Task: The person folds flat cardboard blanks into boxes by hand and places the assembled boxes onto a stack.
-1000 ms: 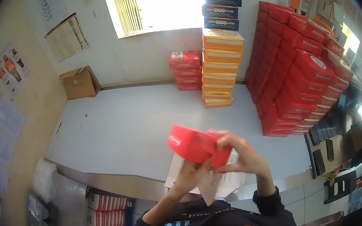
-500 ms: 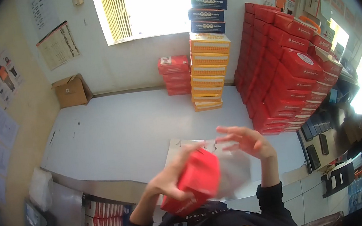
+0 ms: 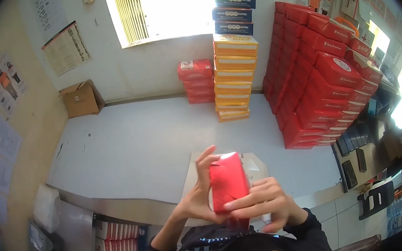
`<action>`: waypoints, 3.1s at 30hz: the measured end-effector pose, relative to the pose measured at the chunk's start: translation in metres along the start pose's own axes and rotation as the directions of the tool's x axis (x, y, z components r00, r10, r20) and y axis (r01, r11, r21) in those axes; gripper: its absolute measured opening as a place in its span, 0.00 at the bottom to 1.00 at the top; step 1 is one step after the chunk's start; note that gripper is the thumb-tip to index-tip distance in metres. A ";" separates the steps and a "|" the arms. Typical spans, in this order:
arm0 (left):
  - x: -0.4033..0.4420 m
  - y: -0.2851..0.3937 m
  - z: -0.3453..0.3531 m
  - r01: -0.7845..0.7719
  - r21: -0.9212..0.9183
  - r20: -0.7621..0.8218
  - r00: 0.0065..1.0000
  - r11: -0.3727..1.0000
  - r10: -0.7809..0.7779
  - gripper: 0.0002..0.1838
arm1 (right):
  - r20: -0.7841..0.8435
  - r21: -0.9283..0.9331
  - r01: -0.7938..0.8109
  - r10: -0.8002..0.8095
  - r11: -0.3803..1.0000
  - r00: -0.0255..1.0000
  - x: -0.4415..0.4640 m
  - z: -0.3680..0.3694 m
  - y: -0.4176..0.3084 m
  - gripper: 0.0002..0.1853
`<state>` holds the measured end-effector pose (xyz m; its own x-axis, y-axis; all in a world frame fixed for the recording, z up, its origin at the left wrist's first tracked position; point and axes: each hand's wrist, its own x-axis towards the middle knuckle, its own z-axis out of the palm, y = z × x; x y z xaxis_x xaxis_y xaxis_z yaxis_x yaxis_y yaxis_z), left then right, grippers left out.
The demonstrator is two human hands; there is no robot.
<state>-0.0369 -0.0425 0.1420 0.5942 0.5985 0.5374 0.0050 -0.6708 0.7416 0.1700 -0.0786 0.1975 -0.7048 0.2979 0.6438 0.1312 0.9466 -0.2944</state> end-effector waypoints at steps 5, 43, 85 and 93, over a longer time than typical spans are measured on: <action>0.012 -0.011 0.032 -0.105 -0.408 -0.143 0.988 0.907 0.050 0.73 | -0.274 0.186 -0.167 0.214 0.968 0.938 0.001 0.012 0.013 0.16; -0.062 -0.044 0.048 0.435 -0.313 -0.310 0.793 0.844 -0.524 0.43 | -0.055 0.289 -0.791 0.834 0.539 0.548 -0.060 0.122 0.058 0.46; 0.044 -0.035 0.063 -0.068 -0.646 -0.504 0.786 0.761 -0.358 0.33 | -0.219 -0.837 -0.308 0.239 0.452 0.946 -0.015 -0.009 0.033 0.41; 0.051 -0.017 0.038 0.014 -0.606 -0.338 0.900 0.796 -0.274 0.38 | -0.559 -0.811 -0.551 0.017 0.198 0.829 -0.048 -0.247 0.089 0.25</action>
<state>0.0240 -0.0173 0.1411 0.2613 0.8708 0.4165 -0.4745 -0.2599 0.8410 0.3876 0.0214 0.3152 -0.1924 0.3322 0.9234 0.9795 0.1229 0.1599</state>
